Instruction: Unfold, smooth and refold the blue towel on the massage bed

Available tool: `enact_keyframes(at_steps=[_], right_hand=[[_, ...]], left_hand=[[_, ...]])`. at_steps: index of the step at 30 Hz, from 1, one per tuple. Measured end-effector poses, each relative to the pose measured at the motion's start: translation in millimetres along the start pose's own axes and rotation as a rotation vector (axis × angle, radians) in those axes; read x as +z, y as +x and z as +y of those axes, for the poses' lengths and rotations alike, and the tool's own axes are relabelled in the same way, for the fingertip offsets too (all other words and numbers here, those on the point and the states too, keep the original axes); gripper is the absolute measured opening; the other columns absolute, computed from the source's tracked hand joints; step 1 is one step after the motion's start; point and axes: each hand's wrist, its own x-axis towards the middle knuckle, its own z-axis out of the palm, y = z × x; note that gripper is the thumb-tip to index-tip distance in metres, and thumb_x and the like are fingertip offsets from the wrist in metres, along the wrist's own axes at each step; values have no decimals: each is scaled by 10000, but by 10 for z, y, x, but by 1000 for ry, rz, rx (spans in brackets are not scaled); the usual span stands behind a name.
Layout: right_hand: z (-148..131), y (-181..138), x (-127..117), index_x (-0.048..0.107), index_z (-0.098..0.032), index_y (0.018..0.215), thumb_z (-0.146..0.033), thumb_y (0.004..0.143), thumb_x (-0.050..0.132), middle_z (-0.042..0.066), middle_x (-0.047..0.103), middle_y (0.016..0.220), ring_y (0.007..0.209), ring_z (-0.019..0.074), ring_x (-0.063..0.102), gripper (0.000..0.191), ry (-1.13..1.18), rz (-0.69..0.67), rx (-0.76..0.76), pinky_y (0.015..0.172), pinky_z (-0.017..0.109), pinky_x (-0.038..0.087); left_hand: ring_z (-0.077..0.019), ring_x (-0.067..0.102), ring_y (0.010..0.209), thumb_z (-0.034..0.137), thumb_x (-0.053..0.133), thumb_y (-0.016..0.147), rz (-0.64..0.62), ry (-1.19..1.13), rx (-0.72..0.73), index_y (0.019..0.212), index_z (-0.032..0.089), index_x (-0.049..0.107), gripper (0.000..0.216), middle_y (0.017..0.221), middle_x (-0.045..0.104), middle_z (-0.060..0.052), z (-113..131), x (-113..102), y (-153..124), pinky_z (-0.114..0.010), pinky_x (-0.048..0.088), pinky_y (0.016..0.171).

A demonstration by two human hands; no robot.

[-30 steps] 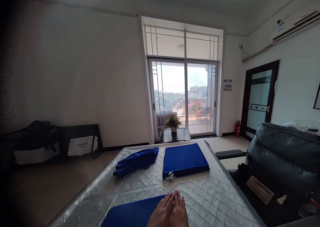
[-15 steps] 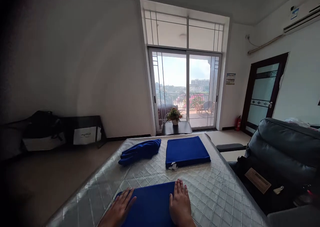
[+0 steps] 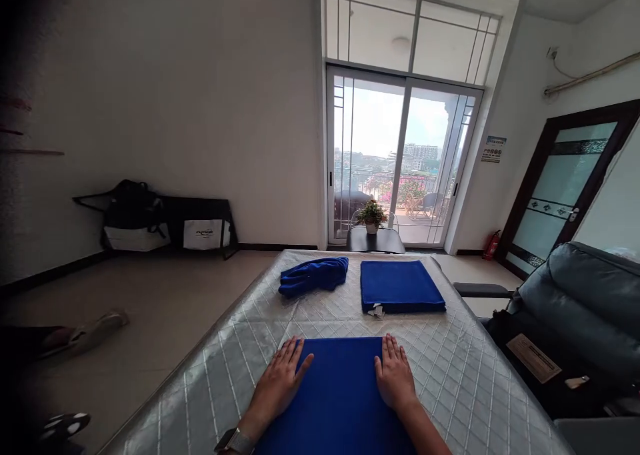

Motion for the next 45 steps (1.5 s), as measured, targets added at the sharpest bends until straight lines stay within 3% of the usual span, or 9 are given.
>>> enact_keyframes(at_steps=[4,12,16,20,26,29,33,41,45], right_hand=[[-62,-90,-76,217,-70,1590,-398,1009,191,94,164,1664,1545,196,104,667,-25,-3,4,1245,390,78],[-34,-608,-18,201,-103,1599,-489,1024,172,65,142,1667,1544,201,106,693,12,-18,-45,1252,390,111],[-16,-683,10,192,-114,1599,-489,1023,177,45,146,1664,1544,195,96,688,64,-19,-24,1258,385,100],[-19,-659,5,183,-125,1598,-480,1022,182,32,114,1662,1543,185,91,677,104,-25,-17,1259,386,86],[2,-641,10,228,-116,1586,-359,998,252,53,94,1661,1545,224,66,637,60,-75,-57,1262,429,74],[21,-636,35,243,-138,1584,-294,974,282,51,87,1660,1544,232,54,632,28,-81,-90,1259,443,71],[34,-622,72,243,-93,1577,-363,1001,242,76,115,1652,1544,220,75,637,55,-25,-83,1257,431,86],[39,-607,104,222,-72,1581,-399,1007,203,67,112,1661,1545,200,76,660,67,-2,-54,1262,416,75],[43,-619,105,231,-68,1579,-409,1009,194,71,127,1666,1545,197,87,666,47,7,-59,1263,407,78]], left_hand=[[-327,383,1467,624,218,1005,18,2,37,1518,135,430,739,1567,453,-168,-8,-3,-5,-520,349,1180],[-315,378,1469,592,225,1014,61,-12,86,1520,168,435,693,1561,471,-156,-64,69,-34,-509,347,1178],[-314,343,1489,613,202,1011,104,14,71,1534,131,397,738,1576,439,-169,-27,-34,-36,-541,302,1202],[-305,331,1496,627,246,1006,93,0,92,1548,109,350,757,1606,378,-165,459,-170,-95,-526,312,1212],[-253,311,1507,512,228,1046,-118,-169,483,1599,209,180,633,1639,322,-86,1707,-58,-322,-474,360,1202],[-249,285,1518,513,207,1045,-140,-187,504,1604,206,137,641,1648,304,-84,1925,34,-359,-474,341,1213],[-257,279,1520,541,217,1038,-129,-126,403,1604,198,125,668,1656,286,-90,1636,55,-405,-483,342,1209],[-252,298,1512,572,263,1028,-55,48,86,1597,217,79,695,1657,278,-89,265,-37,-810,-494,328,1215],[-265,342,1492,591,274,1019,18,69,3,1598,216,40,729,1647,307,-109,-57,-4,-937,-498,355,1197]])
